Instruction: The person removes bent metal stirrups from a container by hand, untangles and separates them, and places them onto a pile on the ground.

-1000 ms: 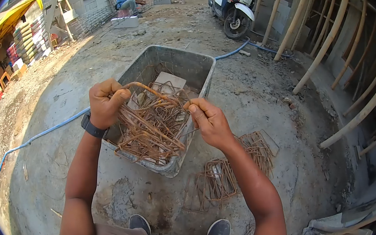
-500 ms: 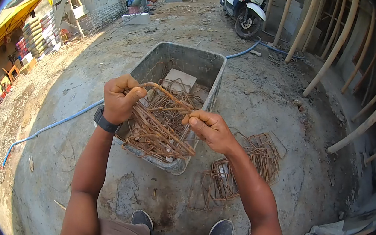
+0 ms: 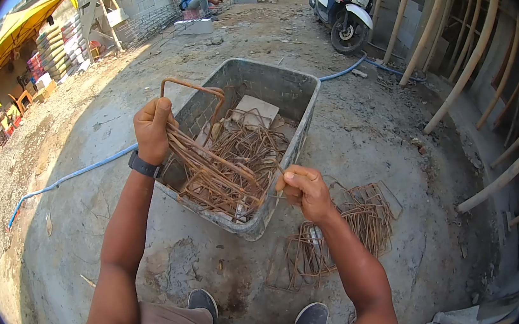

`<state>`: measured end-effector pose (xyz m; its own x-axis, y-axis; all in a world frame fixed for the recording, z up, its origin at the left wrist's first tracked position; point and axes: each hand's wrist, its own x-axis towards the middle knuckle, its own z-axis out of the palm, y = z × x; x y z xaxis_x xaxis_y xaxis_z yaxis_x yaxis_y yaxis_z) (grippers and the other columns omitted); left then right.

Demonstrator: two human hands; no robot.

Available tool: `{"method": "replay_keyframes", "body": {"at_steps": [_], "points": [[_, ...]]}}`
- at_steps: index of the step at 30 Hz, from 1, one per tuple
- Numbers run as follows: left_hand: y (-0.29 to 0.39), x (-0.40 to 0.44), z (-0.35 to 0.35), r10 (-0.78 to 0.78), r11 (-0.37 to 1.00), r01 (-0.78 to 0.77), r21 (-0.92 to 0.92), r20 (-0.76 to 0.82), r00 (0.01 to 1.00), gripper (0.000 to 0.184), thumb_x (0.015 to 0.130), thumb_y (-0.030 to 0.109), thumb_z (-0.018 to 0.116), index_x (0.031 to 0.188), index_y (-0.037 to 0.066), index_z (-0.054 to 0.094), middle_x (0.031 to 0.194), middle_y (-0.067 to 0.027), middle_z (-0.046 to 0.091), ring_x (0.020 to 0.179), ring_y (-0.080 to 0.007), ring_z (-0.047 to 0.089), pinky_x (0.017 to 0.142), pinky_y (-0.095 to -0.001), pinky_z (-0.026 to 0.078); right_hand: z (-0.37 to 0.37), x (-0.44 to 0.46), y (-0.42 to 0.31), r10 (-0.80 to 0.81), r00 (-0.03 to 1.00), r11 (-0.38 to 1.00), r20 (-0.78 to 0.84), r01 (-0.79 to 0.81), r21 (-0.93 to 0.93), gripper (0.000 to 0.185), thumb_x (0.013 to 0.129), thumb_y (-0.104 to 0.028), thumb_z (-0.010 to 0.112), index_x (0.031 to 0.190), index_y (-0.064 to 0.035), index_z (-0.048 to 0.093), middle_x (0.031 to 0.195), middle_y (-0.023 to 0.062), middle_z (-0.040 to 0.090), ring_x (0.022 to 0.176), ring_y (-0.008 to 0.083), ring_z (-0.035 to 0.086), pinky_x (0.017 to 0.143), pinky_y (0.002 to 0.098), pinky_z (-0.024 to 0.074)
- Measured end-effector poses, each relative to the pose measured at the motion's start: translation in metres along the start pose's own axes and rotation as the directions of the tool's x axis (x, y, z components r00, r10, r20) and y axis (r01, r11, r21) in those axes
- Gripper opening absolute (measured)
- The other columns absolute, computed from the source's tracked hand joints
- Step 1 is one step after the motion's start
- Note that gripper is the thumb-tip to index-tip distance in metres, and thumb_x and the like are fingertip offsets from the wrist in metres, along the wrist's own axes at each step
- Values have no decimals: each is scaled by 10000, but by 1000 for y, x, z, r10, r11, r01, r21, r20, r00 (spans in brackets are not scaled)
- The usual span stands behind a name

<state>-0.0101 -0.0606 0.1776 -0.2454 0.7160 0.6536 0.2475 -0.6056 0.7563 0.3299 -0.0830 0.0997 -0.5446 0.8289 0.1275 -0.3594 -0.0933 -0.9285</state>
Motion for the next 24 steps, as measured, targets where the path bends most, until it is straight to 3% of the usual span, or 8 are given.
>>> {"method": "replay_keyframes", "body": {"at_steps": [3, 6, 10, 18, 24], "points": [[-2, 0, -4, -30, 1000, 30, 2, -23, 999, 491, 982, 421, 678, 655, 85, 533, 617, 74, 444, 575, -31, 351, 498, -247, 277, -4, -7, -6, -90, 993, 992, -72, 96, 86, 317, 999, -271, 537, 873, -2, 645, 570, -56, 336, 475, 54, 254, 453, 261, 223], [-6, 2, -6, -33, 996, 36, 78, -39, 999, 496, 983, 418, 677, 647, 86, 527, 599, 77, 434, 559, -28, 349, 487, -246, 268, 5, -15, -34, -209, 960, 964, -186, 234, 126, 325, 1012, -275, 512, 887, -5, 642, 588, -48, 336, 479, 54, 249, 452, 254, 236], [-17, 3, -2, -88, 982, 89, 166, -10, 996, 518, 969, 414, 698, 626, 82, 500, 590, 79, 402, 552, -32, 330, 486, -250, 261, 12, -31, -84, -358, 914, 926, -193, 373, 48, 327, 1038, -282, 478, 911, -21, 628, 601, -44, 343, 479, 48, 259, 426, 237, 244], [-59, -33, 28, -293, 844, 150, 514, 208, 933, 580, 868, 499, 776, 647, 22, 532, 549, -23, 427, 538, -117, 377, 499, -330, 351, -13, -74, -122, -450, 879, 892, -156, 450, -42, 328, 1046, -275, 455, 934, -7, 609, 611, -47, 326, 475, 39, 244, 405, 230, 226], [-86, -79, 54, -481, 785, 178, 594, 401, 780, 635, 800, 613, 782, 764, 7, 601, 631, -81, 540, 602, -176, 493, 565, -363, 426, -37, -116, -140, -495, 854, 868, -157, 481, -121, 335, 1040, -281, 470, 945, 5, 617, 627, -39, 328, 481, 40, 236, 394, 220, 213]]}}
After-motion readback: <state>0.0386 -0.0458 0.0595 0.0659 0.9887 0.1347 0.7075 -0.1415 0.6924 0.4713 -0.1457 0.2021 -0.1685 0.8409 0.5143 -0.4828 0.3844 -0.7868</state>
